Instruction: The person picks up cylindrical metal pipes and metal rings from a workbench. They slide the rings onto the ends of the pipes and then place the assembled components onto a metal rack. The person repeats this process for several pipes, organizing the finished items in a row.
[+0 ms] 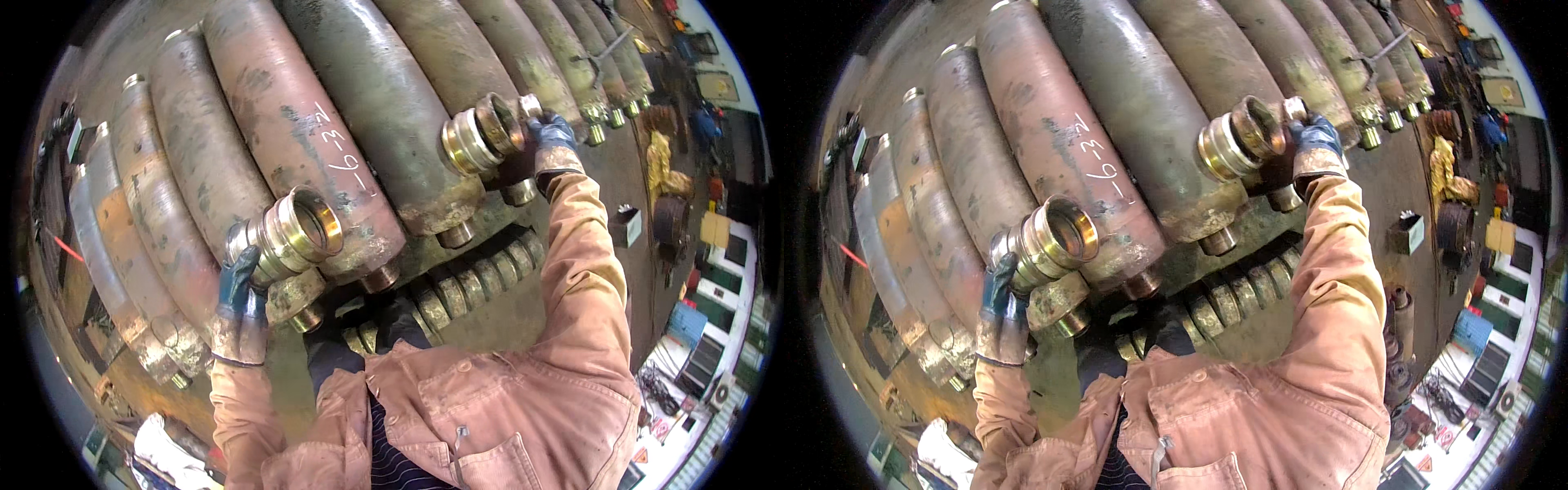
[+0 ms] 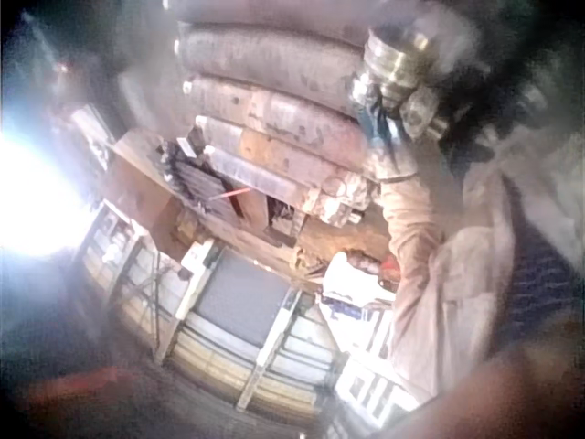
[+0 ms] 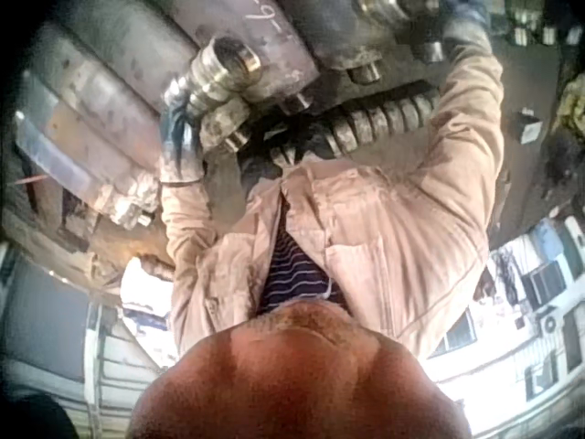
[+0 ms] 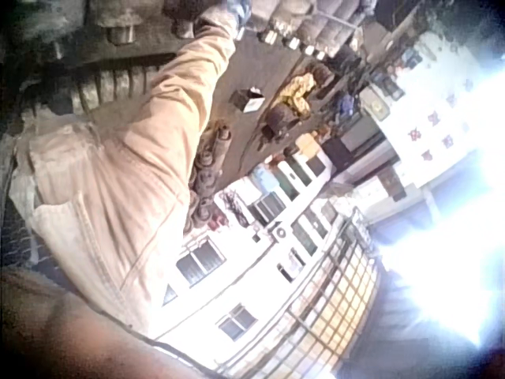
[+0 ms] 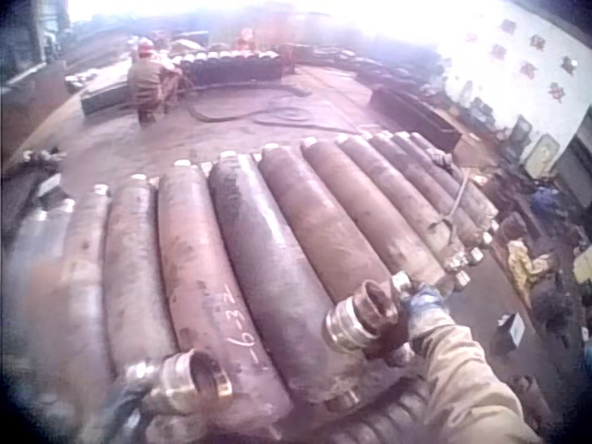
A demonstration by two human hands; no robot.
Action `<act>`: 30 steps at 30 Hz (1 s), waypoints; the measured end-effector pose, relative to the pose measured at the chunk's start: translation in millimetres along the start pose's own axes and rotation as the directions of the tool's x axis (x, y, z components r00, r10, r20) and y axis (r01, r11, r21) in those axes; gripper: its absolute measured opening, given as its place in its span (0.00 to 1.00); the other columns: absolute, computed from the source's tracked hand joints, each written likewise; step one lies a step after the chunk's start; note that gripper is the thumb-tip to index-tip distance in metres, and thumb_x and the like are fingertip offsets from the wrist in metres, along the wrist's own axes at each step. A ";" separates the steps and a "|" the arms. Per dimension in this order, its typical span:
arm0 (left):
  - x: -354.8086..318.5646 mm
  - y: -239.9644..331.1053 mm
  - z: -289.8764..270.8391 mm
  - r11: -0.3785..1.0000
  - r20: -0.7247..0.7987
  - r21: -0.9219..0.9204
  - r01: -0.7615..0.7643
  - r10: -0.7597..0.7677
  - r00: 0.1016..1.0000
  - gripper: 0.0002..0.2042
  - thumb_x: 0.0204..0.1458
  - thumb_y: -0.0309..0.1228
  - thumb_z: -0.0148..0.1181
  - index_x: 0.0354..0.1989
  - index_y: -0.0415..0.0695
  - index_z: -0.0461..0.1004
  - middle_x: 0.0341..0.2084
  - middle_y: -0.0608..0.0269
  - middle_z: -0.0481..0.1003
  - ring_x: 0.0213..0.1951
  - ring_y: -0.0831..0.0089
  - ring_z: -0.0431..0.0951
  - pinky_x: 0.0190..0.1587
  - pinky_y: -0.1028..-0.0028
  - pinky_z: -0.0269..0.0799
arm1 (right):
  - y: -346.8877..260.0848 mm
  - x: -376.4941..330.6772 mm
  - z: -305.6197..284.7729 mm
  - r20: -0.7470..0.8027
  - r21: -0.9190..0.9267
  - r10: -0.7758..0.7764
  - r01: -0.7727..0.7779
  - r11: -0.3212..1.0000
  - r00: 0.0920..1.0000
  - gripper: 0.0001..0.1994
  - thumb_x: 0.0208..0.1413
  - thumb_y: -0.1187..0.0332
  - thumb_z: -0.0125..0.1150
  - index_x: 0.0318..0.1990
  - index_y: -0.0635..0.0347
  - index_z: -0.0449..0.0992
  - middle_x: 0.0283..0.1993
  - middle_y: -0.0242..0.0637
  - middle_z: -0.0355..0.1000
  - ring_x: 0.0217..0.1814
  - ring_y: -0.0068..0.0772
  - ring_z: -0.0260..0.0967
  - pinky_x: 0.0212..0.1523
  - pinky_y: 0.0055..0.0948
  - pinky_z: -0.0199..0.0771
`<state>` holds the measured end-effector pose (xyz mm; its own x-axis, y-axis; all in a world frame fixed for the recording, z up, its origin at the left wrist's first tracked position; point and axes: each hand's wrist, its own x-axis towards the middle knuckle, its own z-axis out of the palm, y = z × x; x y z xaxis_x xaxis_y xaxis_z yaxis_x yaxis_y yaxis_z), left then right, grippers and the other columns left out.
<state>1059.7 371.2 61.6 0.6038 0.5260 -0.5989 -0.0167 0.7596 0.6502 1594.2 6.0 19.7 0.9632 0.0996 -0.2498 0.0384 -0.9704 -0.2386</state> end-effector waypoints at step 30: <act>-0.2 -7.8 4.2 0.997 -0.106 0.078 0.029 -0.020 0.994 0.24 0.59 0.24 0.61 0.64 0.37 0.67 0.52 0.52 0.77 0.49 0.61 0.81 0.51 0.65 0.82 | -42.7 -8.5 25.7 0.200 0.597 -0.183 0.028 0.801 0.962 0.20 0.56 0.58 0.72 0.48 0.66 0.79 0.42 0.30 0.79 0.40 0.20 0.73 0.43 0.27 0.77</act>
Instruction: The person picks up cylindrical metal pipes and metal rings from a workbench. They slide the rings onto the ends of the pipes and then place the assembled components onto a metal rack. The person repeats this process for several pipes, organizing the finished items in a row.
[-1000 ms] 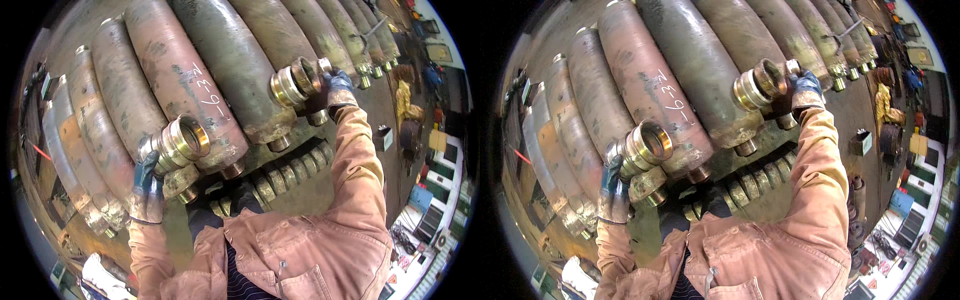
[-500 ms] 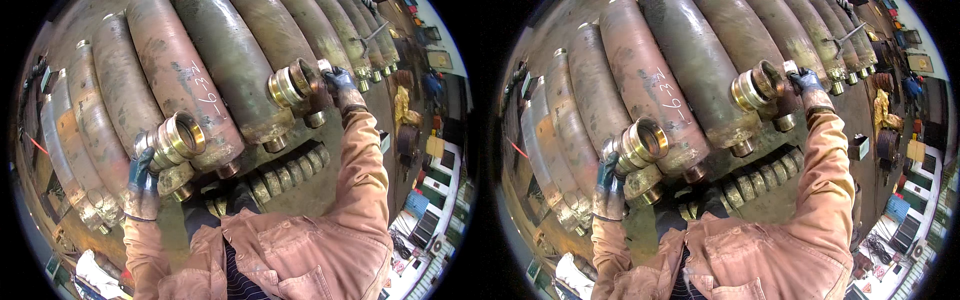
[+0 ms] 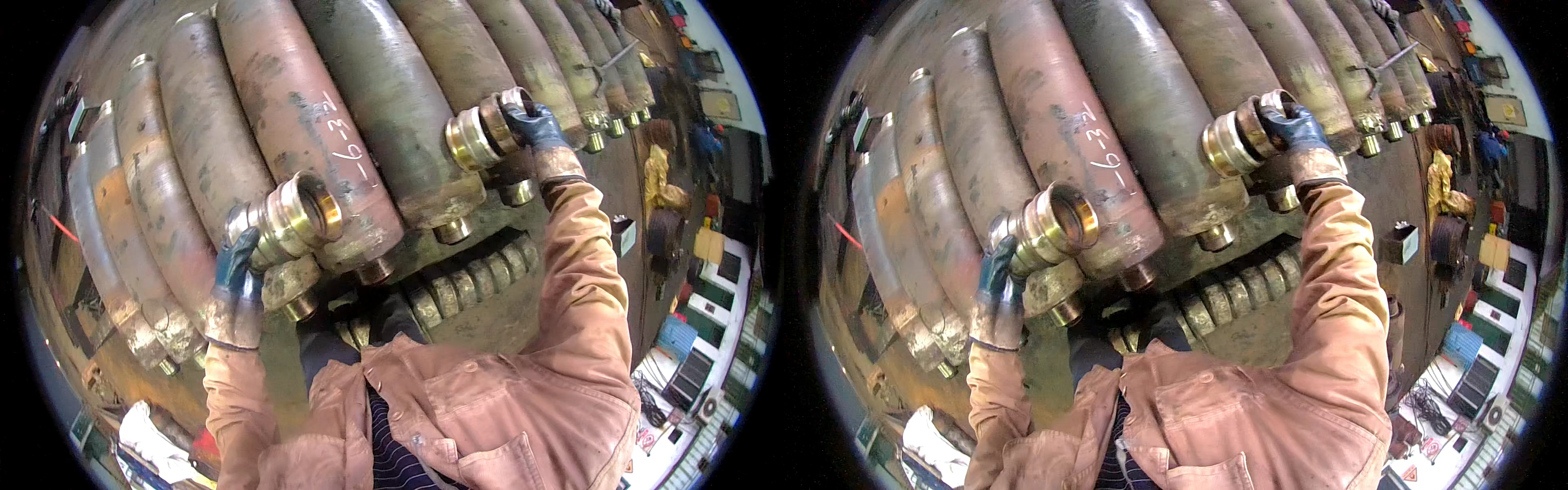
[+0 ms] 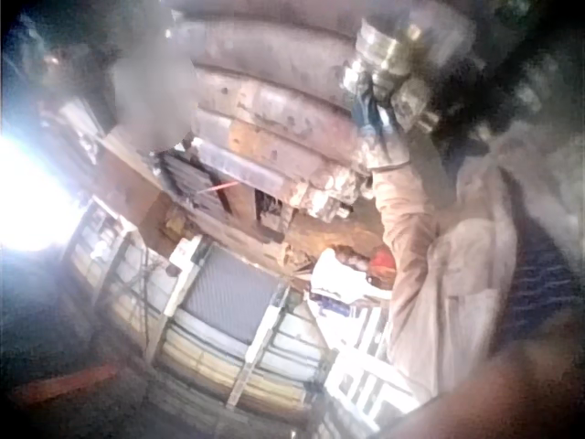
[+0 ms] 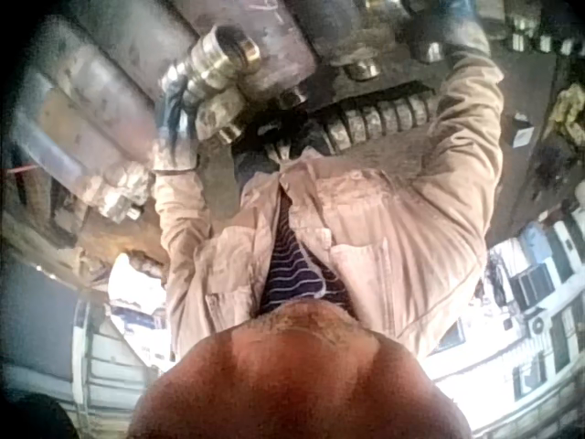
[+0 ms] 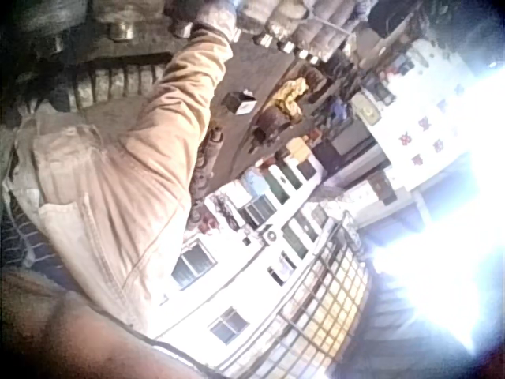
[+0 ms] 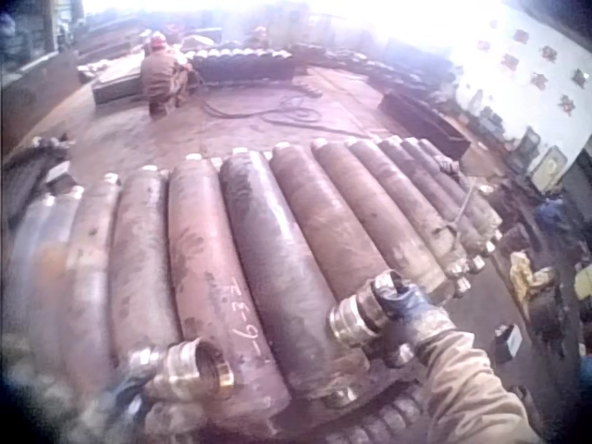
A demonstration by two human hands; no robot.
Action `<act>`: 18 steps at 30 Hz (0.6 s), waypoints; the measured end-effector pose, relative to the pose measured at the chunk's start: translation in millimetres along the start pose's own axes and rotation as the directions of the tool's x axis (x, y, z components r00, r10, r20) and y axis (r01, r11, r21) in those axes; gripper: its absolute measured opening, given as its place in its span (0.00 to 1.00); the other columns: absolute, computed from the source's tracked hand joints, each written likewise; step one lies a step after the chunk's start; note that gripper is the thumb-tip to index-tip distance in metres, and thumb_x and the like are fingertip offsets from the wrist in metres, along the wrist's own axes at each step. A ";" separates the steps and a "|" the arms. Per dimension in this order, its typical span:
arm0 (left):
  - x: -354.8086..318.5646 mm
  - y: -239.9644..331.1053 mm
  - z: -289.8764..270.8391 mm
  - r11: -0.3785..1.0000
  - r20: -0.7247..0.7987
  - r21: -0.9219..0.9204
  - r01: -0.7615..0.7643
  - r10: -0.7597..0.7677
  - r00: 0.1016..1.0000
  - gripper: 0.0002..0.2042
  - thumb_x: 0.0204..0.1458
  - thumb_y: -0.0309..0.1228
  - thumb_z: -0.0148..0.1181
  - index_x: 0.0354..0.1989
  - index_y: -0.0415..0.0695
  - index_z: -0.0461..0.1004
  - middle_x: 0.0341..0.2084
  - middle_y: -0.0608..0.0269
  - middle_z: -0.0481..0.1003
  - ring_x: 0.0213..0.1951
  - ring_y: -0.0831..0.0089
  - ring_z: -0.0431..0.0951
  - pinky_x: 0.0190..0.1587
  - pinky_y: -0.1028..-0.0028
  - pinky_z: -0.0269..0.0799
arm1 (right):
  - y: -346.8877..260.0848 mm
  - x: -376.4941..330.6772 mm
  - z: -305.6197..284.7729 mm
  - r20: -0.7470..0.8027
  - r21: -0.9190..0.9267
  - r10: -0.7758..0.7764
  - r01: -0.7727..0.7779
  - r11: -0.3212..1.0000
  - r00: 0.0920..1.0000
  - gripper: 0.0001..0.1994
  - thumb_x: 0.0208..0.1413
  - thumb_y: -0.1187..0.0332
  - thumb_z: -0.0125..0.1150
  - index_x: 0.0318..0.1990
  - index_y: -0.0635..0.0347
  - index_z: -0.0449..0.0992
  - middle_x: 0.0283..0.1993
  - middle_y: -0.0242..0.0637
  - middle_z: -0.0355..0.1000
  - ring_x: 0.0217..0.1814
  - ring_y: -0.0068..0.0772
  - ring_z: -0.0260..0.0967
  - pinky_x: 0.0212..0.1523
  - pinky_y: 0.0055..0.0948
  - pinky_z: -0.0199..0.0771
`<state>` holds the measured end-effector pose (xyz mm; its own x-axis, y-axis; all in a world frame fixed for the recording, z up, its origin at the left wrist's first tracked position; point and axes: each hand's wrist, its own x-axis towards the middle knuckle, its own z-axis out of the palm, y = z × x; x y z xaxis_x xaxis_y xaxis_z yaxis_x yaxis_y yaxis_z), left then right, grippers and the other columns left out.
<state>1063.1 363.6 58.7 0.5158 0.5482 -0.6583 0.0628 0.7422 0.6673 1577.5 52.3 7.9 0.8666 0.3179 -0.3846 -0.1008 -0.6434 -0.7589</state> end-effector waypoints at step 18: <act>12.9 -5.1 -28.2 0.996 0.043 -0.053 -0.066 0.068 0.997 0.22 0.59 0.24 0.62 0.62 0.39 0.69 0.49 0.59 0.77 0.46 0.70 0.80 0.48 0.70 0.81 | -0.4 12.0 -26.4 -0.013 -0.158 -0.029 0.027 0.987 0.999 0.24 0.52 0.55 0.75 0.47 0.66 0.80 0.40 0.36 0.81 0.36 0.28 0.76 0.38 0.33 0.78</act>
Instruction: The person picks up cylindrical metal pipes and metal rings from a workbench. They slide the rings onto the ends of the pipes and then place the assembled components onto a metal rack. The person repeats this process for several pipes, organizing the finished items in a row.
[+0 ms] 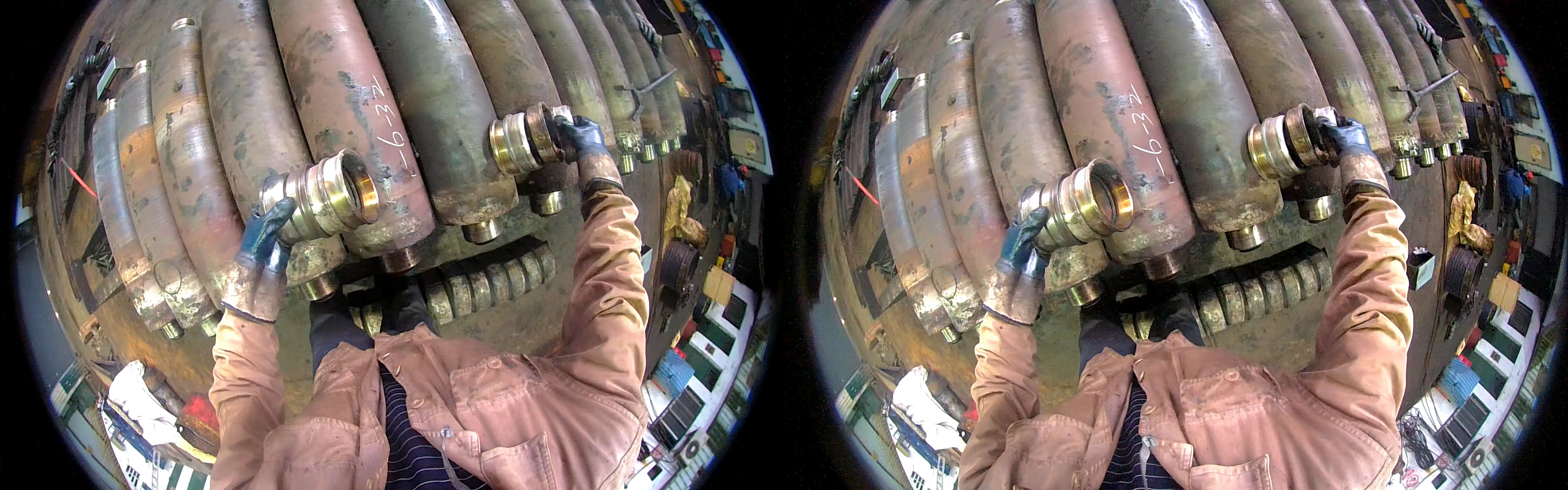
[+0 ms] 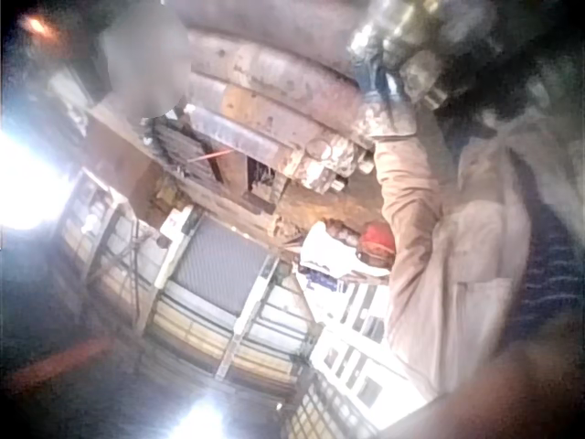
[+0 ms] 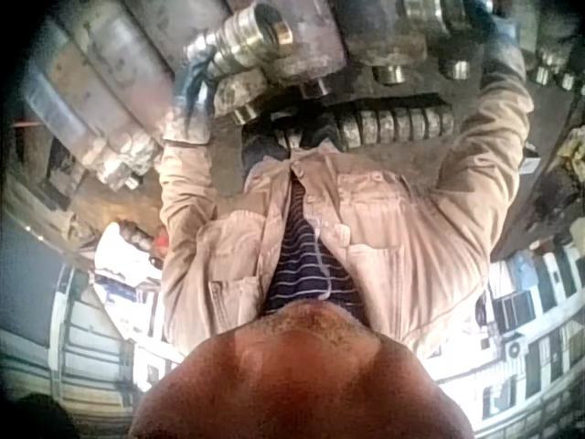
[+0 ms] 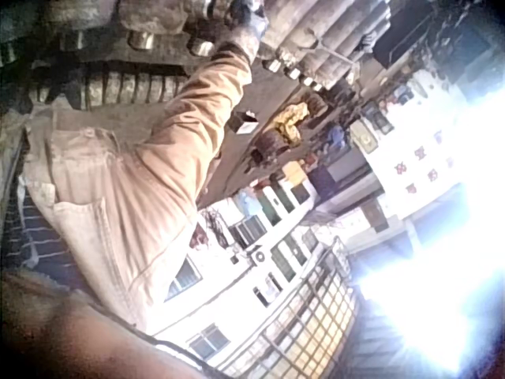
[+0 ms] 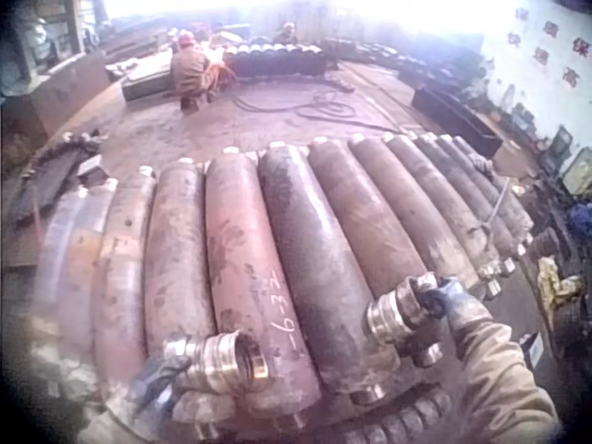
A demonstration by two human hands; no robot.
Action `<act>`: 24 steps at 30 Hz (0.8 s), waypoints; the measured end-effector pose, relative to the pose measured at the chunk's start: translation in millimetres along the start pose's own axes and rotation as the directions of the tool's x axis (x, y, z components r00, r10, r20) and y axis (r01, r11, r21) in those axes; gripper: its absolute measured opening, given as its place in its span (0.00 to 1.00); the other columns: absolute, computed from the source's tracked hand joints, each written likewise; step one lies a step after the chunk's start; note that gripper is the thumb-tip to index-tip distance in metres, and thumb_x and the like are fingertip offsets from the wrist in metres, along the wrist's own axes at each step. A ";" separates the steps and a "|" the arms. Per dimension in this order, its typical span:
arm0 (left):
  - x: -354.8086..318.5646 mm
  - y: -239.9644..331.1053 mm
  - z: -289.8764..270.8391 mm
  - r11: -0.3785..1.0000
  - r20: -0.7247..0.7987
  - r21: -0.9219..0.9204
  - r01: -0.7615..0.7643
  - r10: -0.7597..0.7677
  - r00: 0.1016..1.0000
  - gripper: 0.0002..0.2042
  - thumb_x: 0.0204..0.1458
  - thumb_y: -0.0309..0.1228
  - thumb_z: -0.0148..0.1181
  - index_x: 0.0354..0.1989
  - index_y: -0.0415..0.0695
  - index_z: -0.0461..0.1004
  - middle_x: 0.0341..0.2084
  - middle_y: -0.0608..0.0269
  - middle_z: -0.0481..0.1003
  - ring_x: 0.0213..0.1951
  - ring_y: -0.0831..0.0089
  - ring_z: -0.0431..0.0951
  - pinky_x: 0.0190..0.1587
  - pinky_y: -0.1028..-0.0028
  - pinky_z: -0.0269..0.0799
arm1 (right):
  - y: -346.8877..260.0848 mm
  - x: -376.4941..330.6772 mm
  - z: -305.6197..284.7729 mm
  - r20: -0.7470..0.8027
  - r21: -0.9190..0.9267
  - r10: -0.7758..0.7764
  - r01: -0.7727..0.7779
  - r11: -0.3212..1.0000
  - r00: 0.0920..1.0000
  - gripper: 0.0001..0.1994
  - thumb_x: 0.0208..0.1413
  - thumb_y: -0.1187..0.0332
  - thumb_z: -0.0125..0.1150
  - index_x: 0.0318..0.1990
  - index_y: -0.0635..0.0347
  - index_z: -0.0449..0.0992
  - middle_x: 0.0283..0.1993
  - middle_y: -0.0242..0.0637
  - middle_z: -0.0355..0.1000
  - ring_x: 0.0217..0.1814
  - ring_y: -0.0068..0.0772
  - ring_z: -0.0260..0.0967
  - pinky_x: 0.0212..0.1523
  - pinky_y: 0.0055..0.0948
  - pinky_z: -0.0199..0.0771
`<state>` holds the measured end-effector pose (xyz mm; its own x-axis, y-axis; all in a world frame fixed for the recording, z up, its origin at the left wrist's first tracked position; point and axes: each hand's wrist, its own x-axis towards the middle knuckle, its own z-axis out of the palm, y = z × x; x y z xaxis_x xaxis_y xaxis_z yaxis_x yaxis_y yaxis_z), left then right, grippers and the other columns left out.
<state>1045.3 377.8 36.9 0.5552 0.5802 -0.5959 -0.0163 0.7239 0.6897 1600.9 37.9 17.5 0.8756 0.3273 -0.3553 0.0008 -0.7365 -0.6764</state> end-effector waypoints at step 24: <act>14.1 -9.5 -12.0 0.998 0.105 0.054 0.037 -0.042 0.994 0.28 0.57 0.28 0.65 0.65 0.40 0.65 0.56 0.53 0.74 0.55 0.61 0.78 0.57 0.61 0.78 | -4.5 -27.1 -1.6 -0.196 -0.234 -0.009 -0.038 0.971 0.981 0.21 0.56 0.52 0.69 0.41 0.65 0.82 0.31 0.32 0.79 0.31 0.25 0.73 0.34 0.31 0.73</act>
<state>1043.3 383.5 17.1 0.6395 0.5069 -0.5780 0.0491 0.7234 0.6887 1577.9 31.4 31.2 0.9532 0.2115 -0.2162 0.0806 -0.8667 -0.4922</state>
